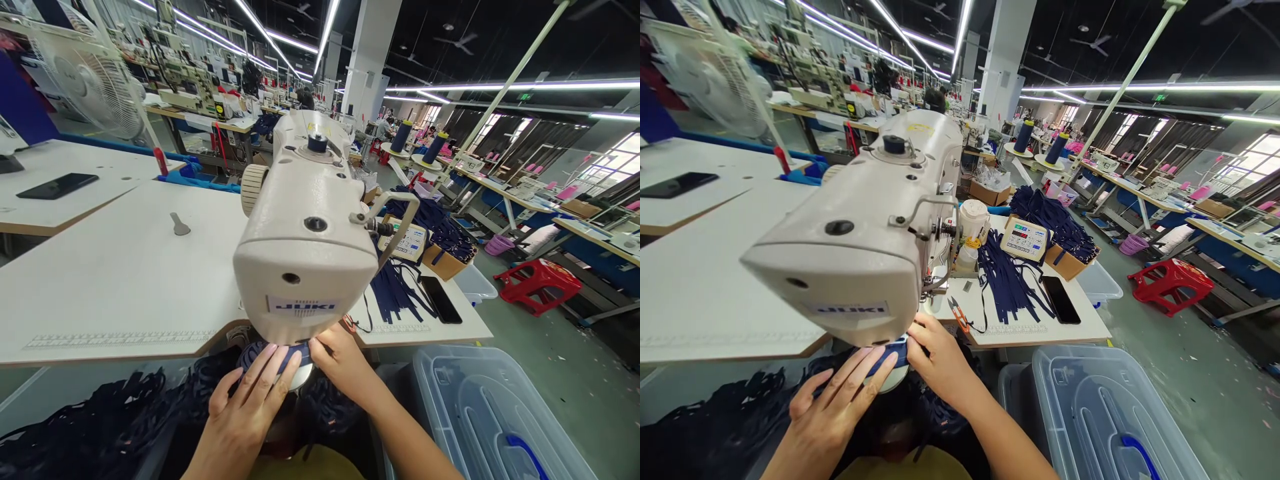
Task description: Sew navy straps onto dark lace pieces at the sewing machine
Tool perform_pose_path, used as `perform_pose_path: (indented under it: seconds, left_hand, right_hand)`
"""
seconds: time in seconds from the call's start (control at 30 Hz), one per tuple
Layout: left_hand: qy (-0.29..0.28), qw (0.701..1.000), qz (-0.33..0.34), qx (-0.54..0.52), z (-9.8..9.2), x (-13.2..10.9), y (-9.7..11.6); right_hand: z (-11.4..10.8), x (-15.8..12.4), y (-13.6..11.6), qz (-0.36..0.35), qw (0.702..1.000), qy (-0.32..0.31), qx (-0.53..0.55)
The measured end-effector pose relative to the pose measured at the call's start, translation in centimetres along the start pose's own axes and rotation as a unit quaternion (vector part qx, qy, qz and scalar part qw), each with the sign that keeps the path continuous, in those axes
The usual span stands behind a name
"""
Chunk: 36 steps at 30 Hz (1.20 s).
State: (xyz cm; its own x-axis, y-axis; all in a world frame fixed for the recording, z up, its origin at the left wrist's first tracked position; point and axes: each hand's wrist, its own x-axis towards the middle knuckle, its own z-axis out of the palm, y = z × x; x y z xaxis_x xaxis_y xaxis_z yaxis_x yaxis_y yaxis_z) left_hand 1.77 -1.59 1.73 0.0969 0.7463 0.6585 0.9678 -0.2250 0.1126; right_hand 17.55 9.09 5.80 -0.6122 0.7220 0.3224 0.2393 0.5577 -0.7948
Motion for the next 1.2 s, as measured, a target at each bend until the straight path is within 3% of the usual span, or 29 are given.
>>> perform_pose_path:
  seconds: [0.53,0.83,0.9,1.0,1.1,1.2]
  left_hand:
    - [0.008,1.000,-0.015,-0.011,0.3,-0.1,0.1]
    - [0.035,0.996,-0.015,-0.076,0.8,-0.8,-0.8]
    - [0.029,0.994,-0.038,-0.097,0.8,-1.0,-1.1]
    - [0.002,0.977,-0.124,-0.174,1.3,-1.4,-2.0]
    - [-0.044,0.947,-0.195,-0.253,2.6,-1.9,-3.5]
    - [-0.076,0.934,-0.215,-0.275,4.2,-2.0,-5.0]
  right_hand:
    - [0.2,0.2,0.1,-0.005,1.000,0.001,0.006]
    - [0.6,0.2,0.1,-0.010,1.000,0.002,0.017]
    - [0.5,0.2,-0.1,-0.005,1.000,0.000,0.018]
    - [0.4,0.1,-0.4,-0.002,1.000,-0.002,0.020]
    - [0.3,0.0,-0.5,-0.006,1.000,0.000,0.018]
    - [0.4,-0.2,-0.1,-0.009,1.000,0.016,0.013]
